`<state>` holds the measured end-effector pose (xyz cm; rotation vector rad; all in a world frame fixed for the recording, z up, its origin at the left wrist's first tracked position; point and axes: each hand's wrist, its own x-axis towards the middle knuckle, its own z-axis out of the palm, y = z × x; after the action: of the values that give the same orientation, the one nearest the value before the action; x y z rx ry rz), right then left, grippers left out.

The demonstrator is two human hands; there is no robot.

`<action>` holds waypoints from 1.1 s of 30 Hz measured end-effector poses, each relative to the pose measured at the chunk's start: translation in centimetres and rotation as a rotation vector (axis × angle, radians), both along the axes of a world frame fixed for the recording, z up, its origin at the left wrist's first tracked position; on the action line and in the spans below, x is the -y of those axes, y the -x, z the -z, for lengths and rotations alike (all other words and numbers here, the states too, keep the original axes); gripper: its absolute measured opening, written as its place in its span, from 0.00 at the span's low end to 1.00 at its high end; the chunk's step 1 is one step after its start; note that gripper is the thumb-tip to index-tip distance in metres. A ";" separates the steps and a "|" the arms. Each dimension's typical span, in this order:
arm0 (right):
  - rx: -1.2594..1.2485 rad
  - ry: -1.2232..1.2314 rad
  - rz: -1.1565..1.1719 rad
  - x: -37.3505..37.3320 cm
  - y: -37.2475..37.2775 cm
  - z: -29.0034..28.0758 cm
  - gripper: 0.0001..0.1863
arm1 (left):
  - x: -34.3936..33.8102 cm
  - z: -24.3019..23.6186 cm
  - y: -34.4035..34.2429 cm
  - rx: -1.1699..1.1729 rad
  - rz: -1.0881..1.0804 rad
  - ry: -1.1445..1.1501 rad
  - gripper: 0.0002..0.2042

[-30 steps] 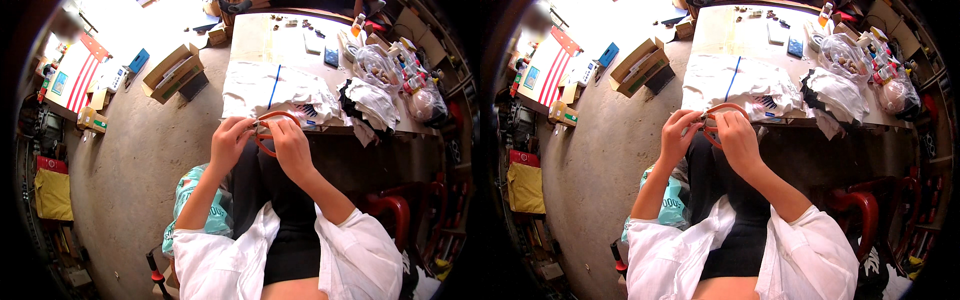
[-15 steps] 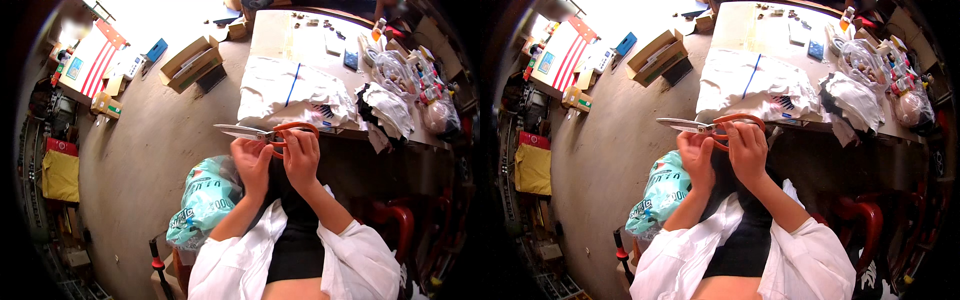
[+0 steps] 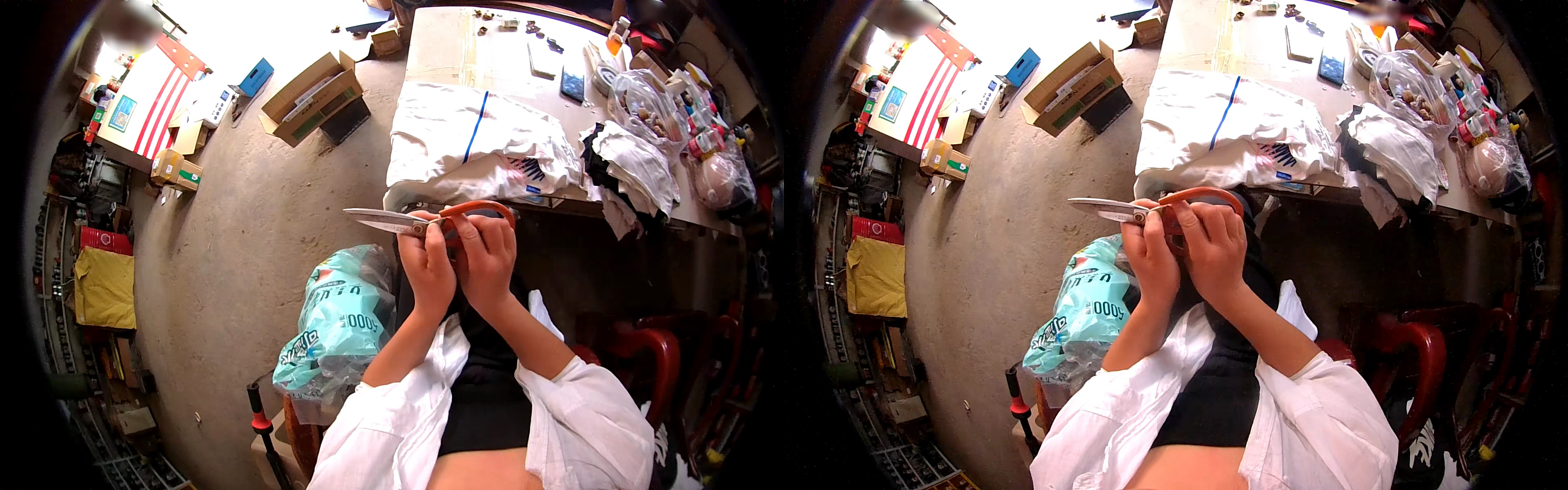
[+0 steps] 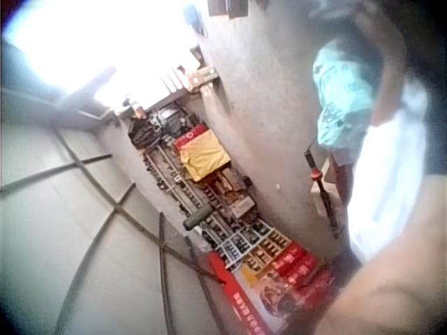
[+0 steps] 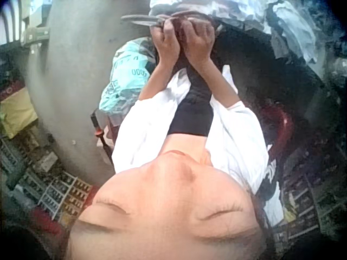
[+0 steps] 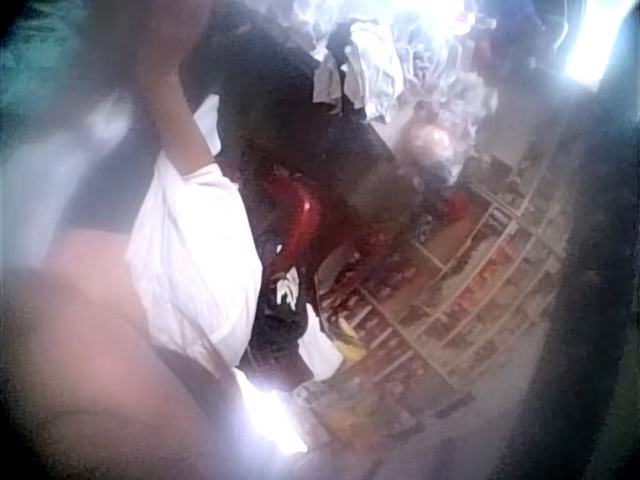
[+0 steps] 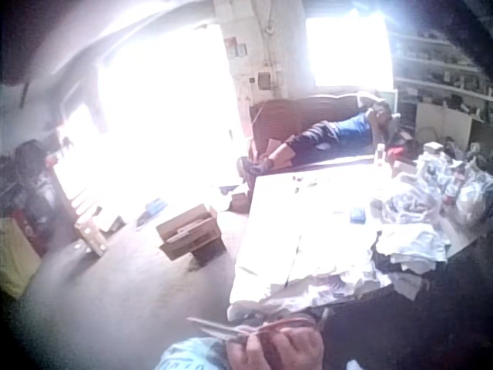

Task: The person sits on the floor and uses orange-handled scissors to cut a white fabric with blue stripes into strips. They repeatedly fold and trim the fabric, placing cut pieces aside on the table.

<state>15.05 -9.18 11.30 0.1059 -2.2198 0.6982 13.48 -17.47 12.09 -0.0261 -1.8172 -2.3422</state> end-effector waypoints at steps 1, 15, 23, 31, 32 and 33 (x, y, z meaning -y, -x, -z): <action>-0.003 -0.003 -0.001 0.1 -0.1 0.0 0.20 | 0.0 0.1 0.0 0.004 -0.019 0.017 0.06; 0.254 0.507 -0.132 -1.3 1.1 -0.3 0.15 | 0.7 0.7 1.7 0.028 0.177 -0.082 0.19; 0.409 0.691 0.226 -11.8 5.0 6.3 0.14 | 4.0 -10.8 -0.4 -0.605 0.622 -0.822 0.28; 0.509 0.469 0.396 -15.7 10.6 10.1 0.26 | 5.5 -18.3 -4.2 -0.720 1.036 -0.978 0.29; 0.509 0.459 0.410 -16.6 11.5 11.1 0.27 | 5.6 -17.9 -4.0 -0.717 1.056 -0.977 0.29; 0.564 0.439 0.416 -16.2 12.4 11.4 0.27 | 5.8 -17.8 -4.0 -0.714 1.058 -0.955 0.29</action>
<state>2.63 7.07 -0.09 -0.8398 -2.4208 1.0435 17.45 -23.27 29.86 -1.7284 -0.1938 -2.8831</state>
